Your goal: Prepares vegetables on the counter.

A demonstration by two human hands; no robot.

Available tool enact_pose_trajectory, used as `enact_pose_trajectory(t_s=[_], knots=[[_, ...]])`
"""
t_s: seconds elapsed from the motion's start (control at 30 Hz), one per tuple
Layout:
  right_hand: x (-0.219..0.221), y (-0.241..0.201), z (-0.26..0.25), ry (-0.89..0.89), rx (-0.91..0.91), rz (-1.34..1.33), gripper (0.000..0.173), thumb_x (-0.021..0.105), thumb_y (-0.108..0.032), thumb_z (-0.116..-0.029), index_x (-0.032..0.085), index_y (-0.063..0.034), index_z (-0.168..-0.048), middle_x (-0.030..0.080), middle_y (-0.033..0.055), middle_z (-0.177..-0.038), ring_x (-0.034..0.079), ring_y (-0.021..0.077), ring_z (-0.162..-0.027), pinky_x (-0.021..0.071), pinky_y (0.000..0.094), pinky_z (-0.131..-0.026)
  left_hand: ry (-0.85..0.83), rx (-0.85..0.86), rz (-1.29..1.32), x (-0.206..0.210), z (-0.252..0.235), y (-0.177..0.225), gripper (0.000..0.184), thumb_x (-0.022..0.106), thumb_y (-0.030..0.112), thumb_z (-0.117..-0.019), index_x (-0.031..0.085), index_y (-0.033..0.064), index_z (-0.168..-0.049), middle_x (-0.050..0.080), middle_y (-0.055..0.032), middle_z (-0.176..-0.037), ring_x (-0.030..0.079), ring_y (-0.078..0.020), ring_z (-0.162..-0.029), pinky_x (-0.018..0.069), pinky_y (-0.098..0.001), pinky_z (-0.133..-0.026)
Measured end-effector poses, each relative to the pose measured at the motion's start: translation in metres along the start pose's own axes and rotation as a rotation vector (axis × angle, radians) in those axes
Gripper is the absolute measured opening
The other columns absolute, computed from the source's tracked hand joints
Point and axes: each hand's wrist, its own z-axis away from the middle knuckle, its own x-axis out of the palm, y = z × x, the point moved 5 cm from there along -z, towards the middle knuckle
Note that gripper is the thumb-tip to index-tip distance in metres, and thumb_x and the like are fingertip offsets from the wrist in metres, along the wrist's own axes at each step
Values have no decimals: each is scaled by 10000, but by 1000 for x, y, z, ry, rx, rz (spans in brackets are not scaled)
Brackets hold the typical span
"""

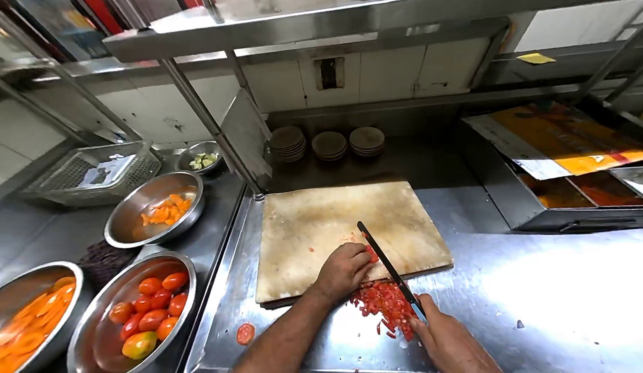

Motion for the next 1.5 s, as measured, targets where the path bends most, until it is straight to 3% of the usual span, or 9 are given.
enact_pose_trajectory(t_s=[0.3, 0.5, 0.6, 0.83, 0.97, 1.07, 1.3, 1.4, 1.5], knots=[[-4, -45, -52, -4, 51, 214, 392, 410, -280, -1096, 399, -76, -1431, 691, 207, -1095, 702, 394, -1040, 554, 547, -890, -49, -22, -18, 2, -1, -1, 266, 581, 281, -1040, 759, 83, -1049, 727, -91, -1164, 675, -226, -1157, 539, -390, -1030], [31, 29, -1, -22, 112, 24, 494, 480, -295, -1080, 427, 30, -1448, 690, 308, -1063, 688, 493, -1027, 529, 642, -885, -31, -24, -17, 3, 0, -2, 264, 585, 278, -1039, 763, 83, -1033, 728, -94, -1181, 676, -224, -1159, 540, -381, -1025], [26, 50, 7, -27, 60, -83, 510, 510, -319, -1065, 423, 19, -1437, 689, 285, -994, 698, 470, -944, 539, 634, -839, -33, -16, -19, 4, 0, -3, 263, 578, 274, -1040, 759, 82, -1038, 726, -93, -1159, 676, -224, -1145, 542, -378, -1016], [4, 3, 14, -39, 86, 97, 446, 483, -314, -1083, 429, -36, -1428, 705, 248, -994, 706, 452, -972, 546, 602, -849, -38, -5, -30, 3, 0, -2, 270, 571, 283, -1043, 735, 74, -997, 717, -99, -1124, 675, -224, -1118, 550, -373, -994], [7, -22, -25, -45, 67, 163, 462, 448, -290, -1090, 385, -65, -1489, 688, 230, -1102, 695, 415, -1043, 549, 571, -895, -63, -16, -23, 6, 0, -3, 275, 566, 295, -1047, 745, 91, -1001, 719, -76, -1140, 666, -203, -1143, 539, -366, -1015], [9, -33, -48, -20, 49, 187, 403, 420, -284, -1091, 399, -78, -1437, 686, 210, -1105, 700, 396, -1046, 556, 557, -891, -67, -17, -13, 6, 0, -3, 267, 575, 289, -1044, 749, 90, -1008, 719, -78, -1150, 665, -205, -1153, 537, -372, -1026], [40, 47, 14, -58, 84, -87, 498, 511, -308, -1066, 436, 38, -1415, 682, 306, -1035, 686, 487, -988, 529, 639, -868, -40, -26, 3, 2, 1, -2, 257, 593, 278, -1033, 742, 69, -1036, 717, -111, -1147, 677, -238, -1133, 553, -392, -999], [30, 43, 15, -55, 27, -141, 503, 512, -299, -1066, 412, 14, -1446, 680, 282, -992, 692, 457, -925, 537, 620, -836, -5, -44, 33, -2, 1, -3, 252, 634, 288, -1014, 727, 64, -1083, 703, -121, -1134, 683, -231, -1098, 570, -384, -972], [16, 24, 16, -27, 23, -78, 501, 505, -302, -1073, 404, -9, -1468, 689, 260, -987, 696, 447, -945, 538, 612, -851, 15, -9, 16, -2, 2, -2, 234, 649, 282, -1003, 736, 65, -1017, 716, -117, -1089, 694, -227, -1063, 578, -369, -946]])
